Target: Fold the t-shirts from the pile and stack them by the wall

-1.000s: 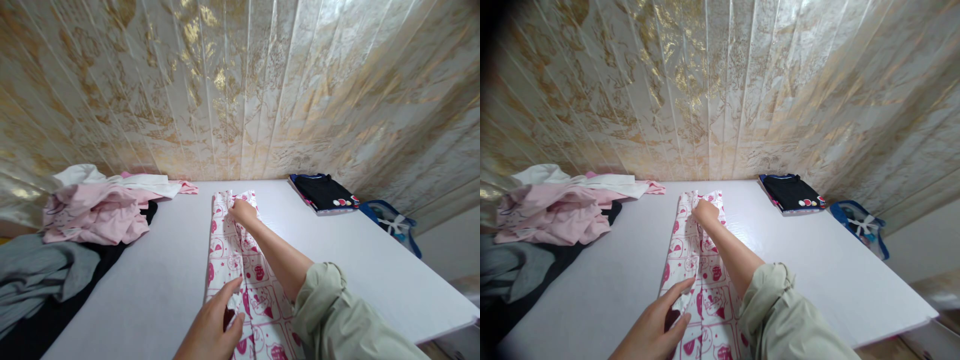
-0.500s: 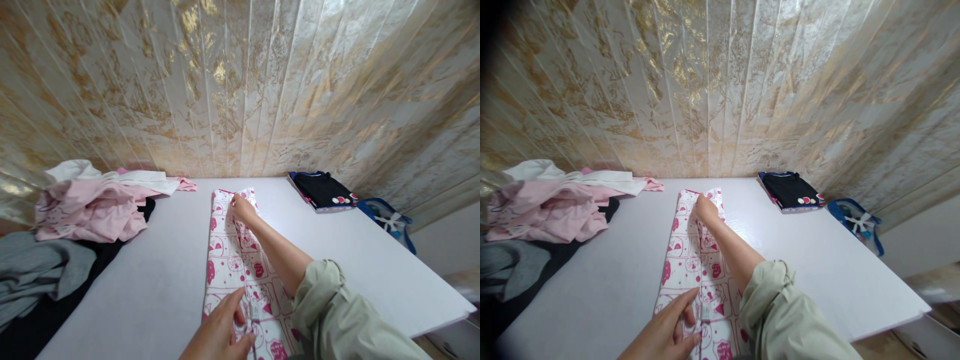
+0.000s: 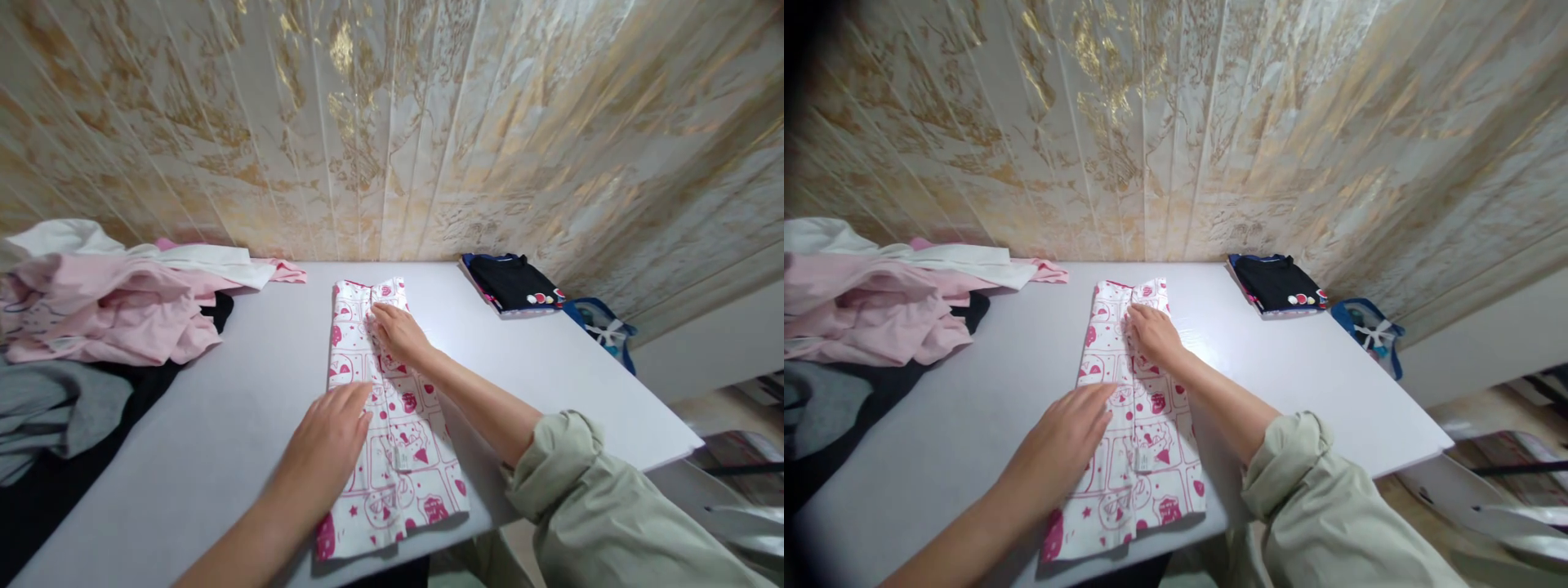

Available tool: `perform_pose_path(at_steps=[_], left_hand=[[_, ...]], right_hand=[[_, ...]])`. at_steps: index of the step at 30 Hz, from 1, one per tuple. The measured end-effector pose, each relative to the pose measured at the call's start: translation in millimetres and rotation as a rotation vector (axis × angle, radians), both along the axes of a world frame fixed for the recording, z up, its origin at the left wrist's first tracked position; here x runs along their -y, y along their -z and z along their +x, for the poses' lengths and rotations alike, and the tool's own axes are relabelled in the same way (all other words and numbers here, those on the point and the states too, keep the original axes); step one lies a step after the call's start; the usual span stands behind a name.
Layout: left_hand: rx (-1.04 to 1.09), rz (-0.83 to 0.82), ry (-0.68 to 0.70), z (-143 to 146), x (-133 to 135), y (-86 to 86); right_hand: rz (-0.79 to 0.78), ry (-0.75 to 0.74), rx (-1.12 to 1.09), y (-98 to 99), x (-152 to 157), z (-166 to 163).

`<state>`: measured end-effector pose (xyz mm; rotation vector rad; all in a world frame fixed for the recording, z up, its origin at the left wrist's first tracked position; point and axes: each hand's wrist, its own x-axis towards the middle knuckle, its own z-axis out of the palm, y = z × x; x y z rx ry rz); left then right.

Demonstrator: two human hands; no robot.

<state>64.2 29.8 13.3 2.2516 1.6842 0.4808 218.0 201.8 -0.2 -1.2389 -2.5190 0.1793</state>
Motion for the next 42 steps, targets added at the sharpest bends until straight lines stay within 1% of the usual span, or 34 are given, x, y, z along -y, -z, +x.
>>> perform_pose_path(at_steps=[2,5,7,9,11,13,16,18,21,24,26,29,33,35,37,40,42], left_hand=[[-0.111,0.071,0.014,-2.9,-8.2,15.8],[-0.214,0.094,0.041,-5.1,-10.3,36.5],[-0.235,0.125,0.043,-4.8,-8.6,42.4],[-0.242,0.148,0.035,-3.6,-7.3,43.1],[-0.245,0.155,0.025,-2.3,-6.8,41.6],[-0.243,0.148,0.022,-1.7,-6.6,39.4],[-0.23,0.095,0.018,-2.8,-6.5,31.9],[-0.219,0.061,0.031,-3.9,-8.4,21.4],[-0.187,0.059,0.131,-2.4,-17.7,0.6],[-0.161,0.024,0.26,4.7,-32.9,-13.2],[-0.168,0.005,0.297,10.3,-42.6,-14.6],[-0.175,0.018,0.305,15.7,-53.4,-9.3],[-0.152,0.022,0.31,18.3,-61.1,-3.6],[-0.129,0.027,0.293,19.6,-57.7,-4.8],[-0.083,0.027,0.277,20.7,-44.4,-8.9],[0.021,-0.039,0.328,21.0,-4.6,-14.6],[0.068,-0.111,0.392,20.2,27.4,-13.0]], right_hand=[[0.003,-0.058,-0.027,-1.7,20.7,9.0],[-0.049,-0.161,0.013,2.1,64.6,23.3],[-0.059,-0.178,0.051,8.4,94.4,31.6],[-0.061,-0.173,0.077,14.1,119.2,38.1],[-0.072,-0.171,0.075,16.0,138.2,43.8],[-0.096,-0.197,0.036,12.9,152.9,50.6],[-0.189,-0.276,-0.092,1.0,169.5,65.3],[-0.285,-0.253,-0.206,-8.2,177.6,76.4],[-0.382,-0.141,-0.325,-18.0,186.4,88.7],[-0.386,-0.15,-0.313,-20.6,194.8,93.1],[-0.361,-0.18,-0.276,-19.9,200.9,93.8],[-0.332,-0.205,-0.221,-16.4,209.5,95.5],[-0.251,-0.212,-0.195,-5.7,215.0,97.3],[-0.198,-0.214,-0.224,0.3,215.2,96.8],[-0.166,-0.22,-0.248,4.4,215.0,95.8],[-0.159,-0.22,-0.238,6.6,216.4,93.9],[-0.162,-0.212,-0.222,7.1,218.3,91.6]])
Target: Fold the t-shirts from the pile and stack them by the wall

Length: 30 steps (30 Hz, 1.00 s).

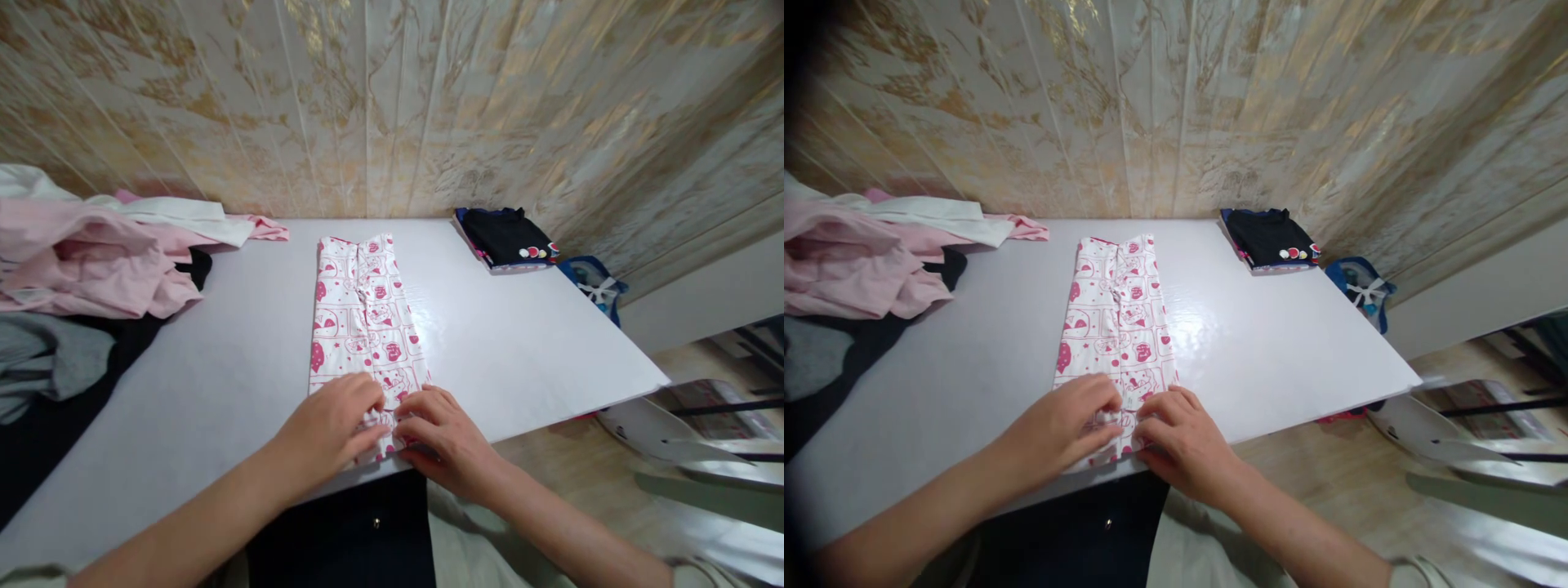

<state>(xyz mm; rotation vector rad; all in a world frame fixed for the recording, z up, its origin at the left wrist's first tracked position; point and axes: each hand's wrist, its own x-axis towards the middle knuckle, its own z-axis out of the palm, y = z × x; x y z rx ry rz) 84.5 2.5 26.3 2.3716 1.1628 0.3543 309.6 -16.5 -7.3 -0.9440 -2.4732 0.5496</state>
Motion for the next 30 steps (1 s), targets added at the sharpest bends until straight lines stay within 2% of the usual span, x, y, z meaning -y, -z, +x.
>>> perform_pose_path(at_steps=[3,5,8,11,14,19,24,27,30], left_hand=[[-0.011,0.025,-0.01,0.4,36.3,12.0],[-0.014,0.08,-0.07,2.6,46.8,21.5],[0.033,0.104,-0.168,6.4,48.0,29.0],[0.154,0.068,-0.273,8.7,45.7,29.4],[0.23,0.13,-0.357,11.2,47.2,31.2],[0.088,0.284,-0.234,16.3,55.5,37.9],[0.056,0.402,-0.129,13.2,63.2,40.2],[0.054,0.482,-0.098,10.4,65.7,42.9],[0.038,0.531,-0.091,10.3,65.5,46.4]], right_hand=[[0.016,0.029,-0.009,1.2,2.6,-6.7],[0.028,0.043,-0.022,2.0,3.5,-12.3],[0.02,0.05,-0.044,2.1,4.8,-17.6],[-0.024,0.086,-0.117,2.2,6.8,-17.0],[-0.026,0.101,-0.175,4.4,10.2,-14.2],[0.082,0.048,-0.115,4.9,18.5,-10.7],[-0.011,-0.022,-0.138,-10.0,16.4,2.9],[-0.073,0.073,-0.13,-21.7,-0.4,7.3],[-0.123,0.192,-0.035,-29.8,-31.4,-3.5]])
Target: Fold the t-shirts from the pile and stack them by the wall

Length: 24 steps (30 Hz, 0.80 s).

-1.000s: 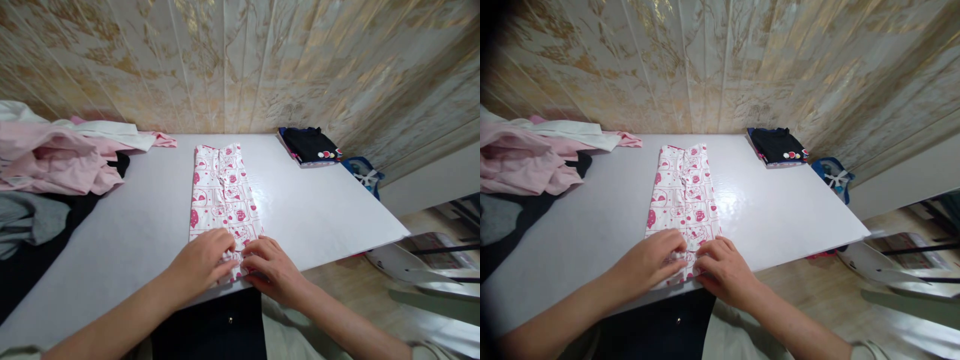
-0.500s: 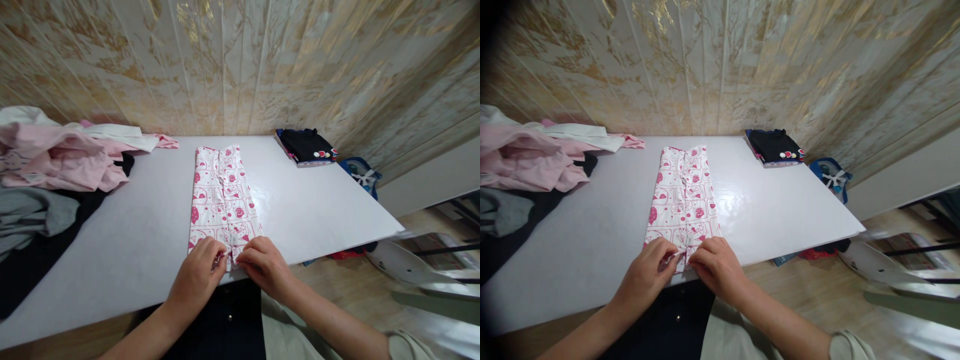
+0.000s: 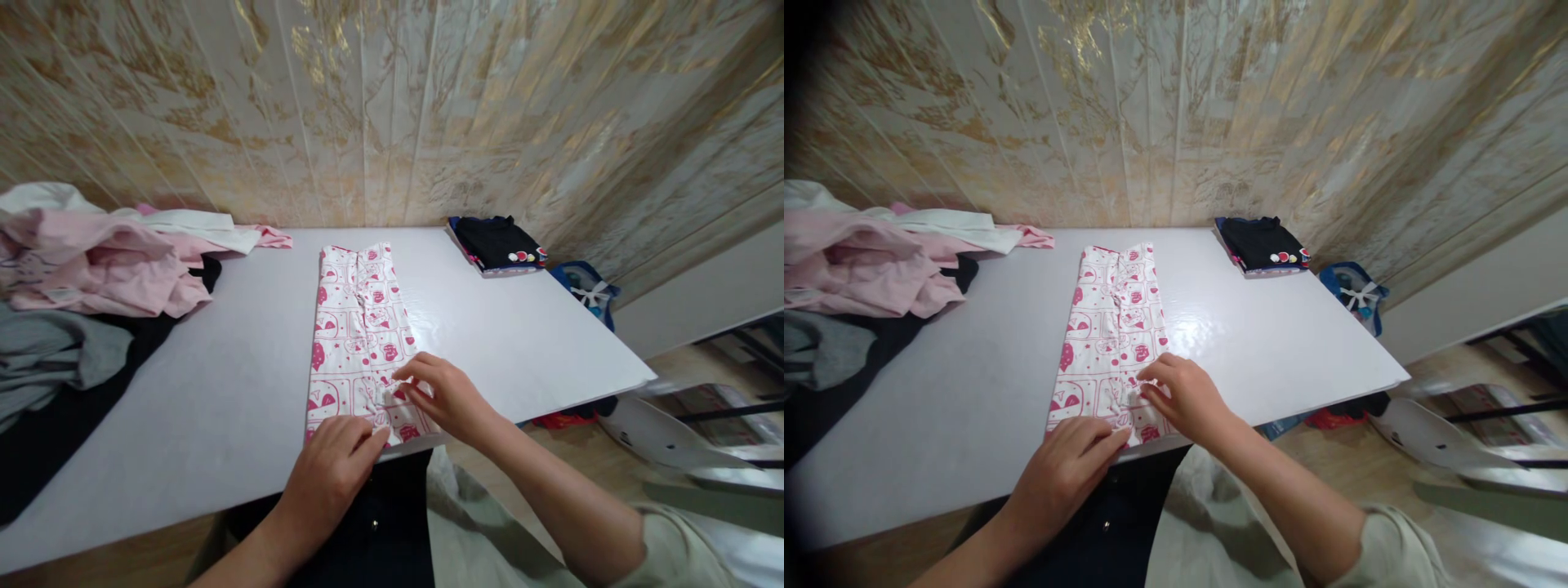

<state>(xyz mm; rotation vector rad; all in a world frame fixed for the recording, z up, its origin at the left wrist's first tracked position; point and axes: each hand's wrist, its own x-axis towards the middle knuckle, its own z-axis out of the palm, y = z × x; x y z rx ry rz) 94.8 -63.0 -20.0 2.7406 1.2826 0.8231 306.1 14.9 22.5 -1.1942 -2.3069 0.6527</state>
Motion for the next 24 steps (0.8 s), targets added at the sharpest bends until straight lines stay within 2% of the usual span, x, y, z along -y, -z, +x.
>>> perform_pose_path(at_steps=[3,8,11,17,20,24], left_hand=[[-0.01,0.023,0.005,1.5,-1.5,2.6],[0.045,0.08,0.042,2.9,-1.8,4.1],[0.074,0.069,0.036,3.0,-1.4,3.7],[0.113,0.064,0.054,2.0,-4.9,6.2],[0.102,0.078,0.061,1.2,-7.5,7.5],[0.085,0.107,0.06,1.0,-10.1,7.1]], right_hand=[[-0.025,0.034,0.096,-2.2,-46.3,-25.0],[0.051,0.138,0.205,-1.5,-139.0,-68.9],[0.017,0.159,0.207,-1.6,-176.1,-84.6],[-0.082,0.155,0.273,4.7,-193.5,-94.9],[-0.181,0.1,0.184,9.0,-197.2,-96.7],[-0.397,0.082,-0.011,12.3,-202.9,-103.0]])
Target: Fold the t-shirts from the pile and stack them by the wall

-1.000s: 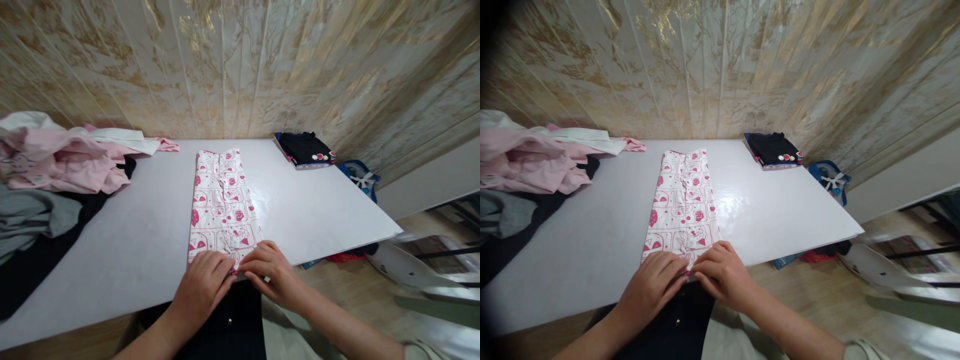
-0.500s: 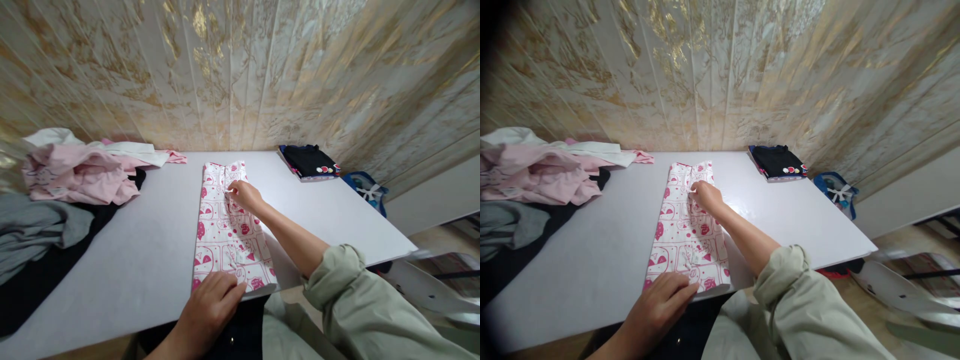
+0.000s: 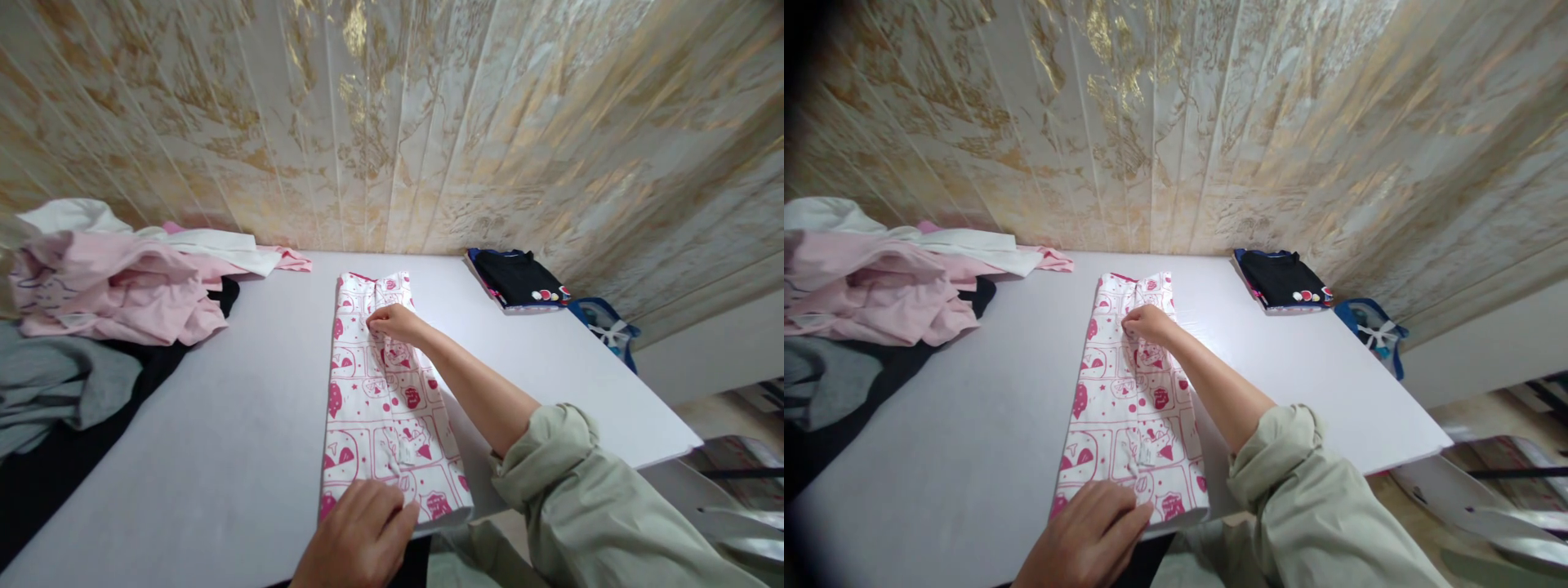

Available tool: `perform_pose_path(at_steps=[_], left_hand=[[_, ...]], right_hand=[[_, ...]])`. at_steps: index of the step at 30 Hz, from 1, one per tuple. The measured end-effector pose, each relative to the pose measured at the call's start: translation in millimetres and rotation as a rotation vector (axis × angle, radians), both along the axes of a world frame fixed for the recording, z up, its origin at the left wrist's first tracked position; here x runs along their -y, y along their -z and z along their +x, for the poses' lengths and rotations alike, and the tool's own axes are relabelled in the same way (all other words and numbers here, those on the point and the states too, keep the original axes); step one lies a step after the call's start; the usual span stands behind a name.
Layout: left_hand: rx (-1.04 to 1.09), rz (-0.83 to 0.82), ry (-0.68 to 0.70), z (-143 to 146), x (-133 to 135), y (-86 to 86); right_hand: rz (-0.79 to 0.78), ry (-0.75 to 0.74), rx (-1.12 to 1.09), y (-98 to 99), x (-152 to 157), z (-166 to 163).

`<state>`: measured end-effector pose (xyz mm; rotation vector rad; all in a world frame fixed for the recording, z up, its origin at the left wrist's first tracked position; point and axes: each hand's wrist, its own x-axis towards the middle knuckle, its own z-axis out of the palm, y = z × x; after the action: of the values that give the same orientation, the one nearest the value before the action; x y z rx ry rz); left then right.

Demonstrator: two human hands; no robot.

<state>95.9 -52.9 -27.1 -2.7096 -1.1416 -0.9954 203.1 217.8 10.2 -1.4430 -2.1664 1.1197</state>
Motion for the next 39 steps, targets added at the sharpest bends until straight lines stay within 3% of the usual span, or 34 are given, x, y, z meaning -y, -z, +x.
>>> perform_pose_path(at_steps=[8,13,22,28,32,39], left_hand=[[0.035,0.061,-0.014,1.0,-3.2,-0.8],[0.046,0.078,-0.026,2.0,-4.4,-1.1],[0.06,0.093,-0.036,3.2,-5.0,-2.9],[0.054,0.092,-0.045,2.4,-4.8,-2.7],[0.054,0.077,-0.04,2.6,-5.1,-1.4],[0.048,0.057,-0.032,1.5,-5.2,-1.0]], right_hand=[[-0.37,0.197,-0.364,-5.7,2.6,-15.0],[-0.505,0.212,-0.443,-10.3,6.3,-13.6],[-0.53,0.133,-0.411,-8.3,1.0,-14.9],[-0.572,0.165,-0.35,-18.2,7.0,-20.4],[-0.597,0.108,-0.318,-22.8,7.8,-16.3],[-0.495,0.056,-0.241,-21.2,5.9,-16.8]])
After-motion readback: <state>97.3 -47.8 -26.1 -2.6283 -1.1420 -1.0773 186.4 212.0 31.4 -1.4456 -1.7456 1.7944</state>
